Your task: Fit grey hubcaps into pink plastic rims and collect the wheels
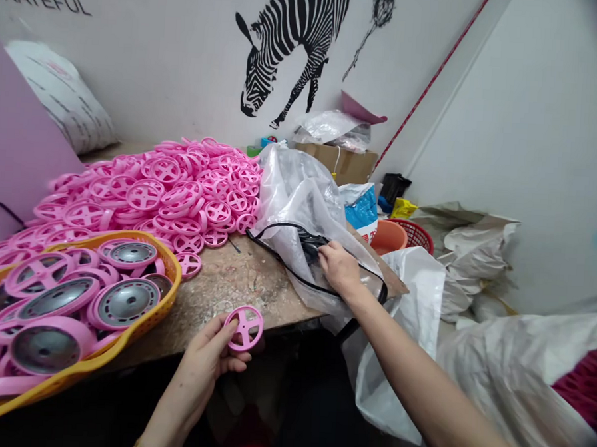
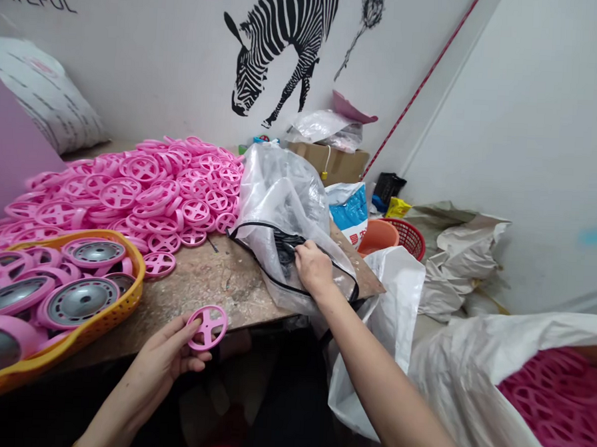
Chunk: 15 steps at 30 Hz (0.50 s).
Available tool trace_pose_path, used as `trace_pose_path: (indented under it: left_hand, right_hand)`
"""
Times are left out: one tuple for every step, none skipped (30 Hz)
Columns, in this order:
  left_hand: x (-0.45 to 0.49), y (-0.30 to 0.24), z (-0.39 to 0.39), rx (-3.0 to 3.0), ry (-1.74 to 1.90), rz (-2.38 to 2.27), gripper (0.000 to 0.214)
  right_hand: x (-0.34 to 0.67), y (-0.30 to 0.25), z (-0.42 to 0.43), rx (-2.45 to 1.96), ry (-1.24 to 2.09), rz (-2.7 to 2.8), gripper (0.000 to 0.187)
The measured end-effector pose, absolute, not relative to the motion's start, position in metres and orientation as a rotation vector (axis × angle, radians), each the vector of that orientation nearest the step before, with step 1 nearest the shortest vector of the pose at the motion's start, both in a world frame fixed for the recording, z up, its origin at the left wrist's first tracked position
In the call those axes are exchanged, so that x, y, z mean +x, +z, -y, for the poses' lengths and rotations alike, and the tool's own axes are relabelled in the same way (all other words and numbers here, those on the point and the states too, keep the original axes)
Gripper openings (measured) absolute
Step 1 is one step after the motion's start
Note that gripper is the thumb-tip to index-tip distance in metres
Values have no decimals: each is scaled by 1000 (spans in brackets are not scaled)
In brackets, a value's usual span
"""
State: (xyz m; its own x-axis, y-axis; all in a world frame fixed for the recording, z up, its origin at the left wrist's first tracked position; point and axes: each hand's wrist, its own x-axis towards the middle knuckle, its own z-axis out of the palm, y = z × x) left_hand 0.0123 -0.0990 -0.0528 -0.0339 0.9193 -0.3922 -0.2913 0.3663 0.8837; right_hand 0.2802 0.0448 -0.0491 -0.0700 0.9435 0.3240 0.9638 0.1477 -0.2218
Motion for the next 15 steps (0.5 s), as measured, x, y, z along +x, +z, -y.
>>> trace_pose_path:
  left_hand:
    - [12, -53, 99, 671, 1092, -1216, 29]
    - [12, -53, 98, 668, 1085, -1210, 29]
    - [13, -53, 97, 663, 1078, -1207, 29]
    - [14, -53, 97, 656, 1072, -1205, 29]
    - [16, -52, 96, 649, 1067, -1202, 29]
    - [18, -50, 95, 643, 1062, -1195, 29]
    - [20, -48, 95, 639, 1058, -1185, 29]
    - [22, -46, 95, 637, 1054, -1170, 29]
    - [23, -44, 94, 638, 1052, -1152, 29]
    - [25, -43, 94, 637, 1047, -1135, 29]
    - [26, -41, 94, 635, 1041, -1117, 29]
    - [26, -40, 95, 632, 1032, -1101, 30]
    - [26, -39, 95, 628, 1024, -1084, 30]
    - [26, -39, 96, 624, 1017, -1065, 31]
    - [26, -39, 97, 623, 1008, -1044, 32]
  right_hand:
    - [283, -47, -41, -1792, -61, 2016, 29]
    - [285, -45, -36, -1762, -48, 1991, 28]
    - [287, -43, -31, -1739, -39, 1974, 28]
    - [288, -40, -25, -1709, -21, 1951, 28]
    - [288, -38, -19, -1655, 15, 1918, 27]
    - [287, -35, -12, -1566, 69, 1882, 27]
    - [285, -33, -3, -1445, 131, 1849, 26]
    - [282, -30, 6, -1302, 191, 1823, 24]
    - [279, -28, 16, -1154, 236, 1809, 22]
    - [274, -26, 25, -1030, 253, 1819, 21]
    - [269, -24, 35, -943, 243, 1843, 21]
    - [265, -23, 44, -878, 218, 1876, 23]
    - [260, -23, 52, -825, 183, 1917, 25]
    - [256, -23, 58, -782, 136, 1958, 27]
    - [252, -25, 63, -742, 82, 1999, 27]
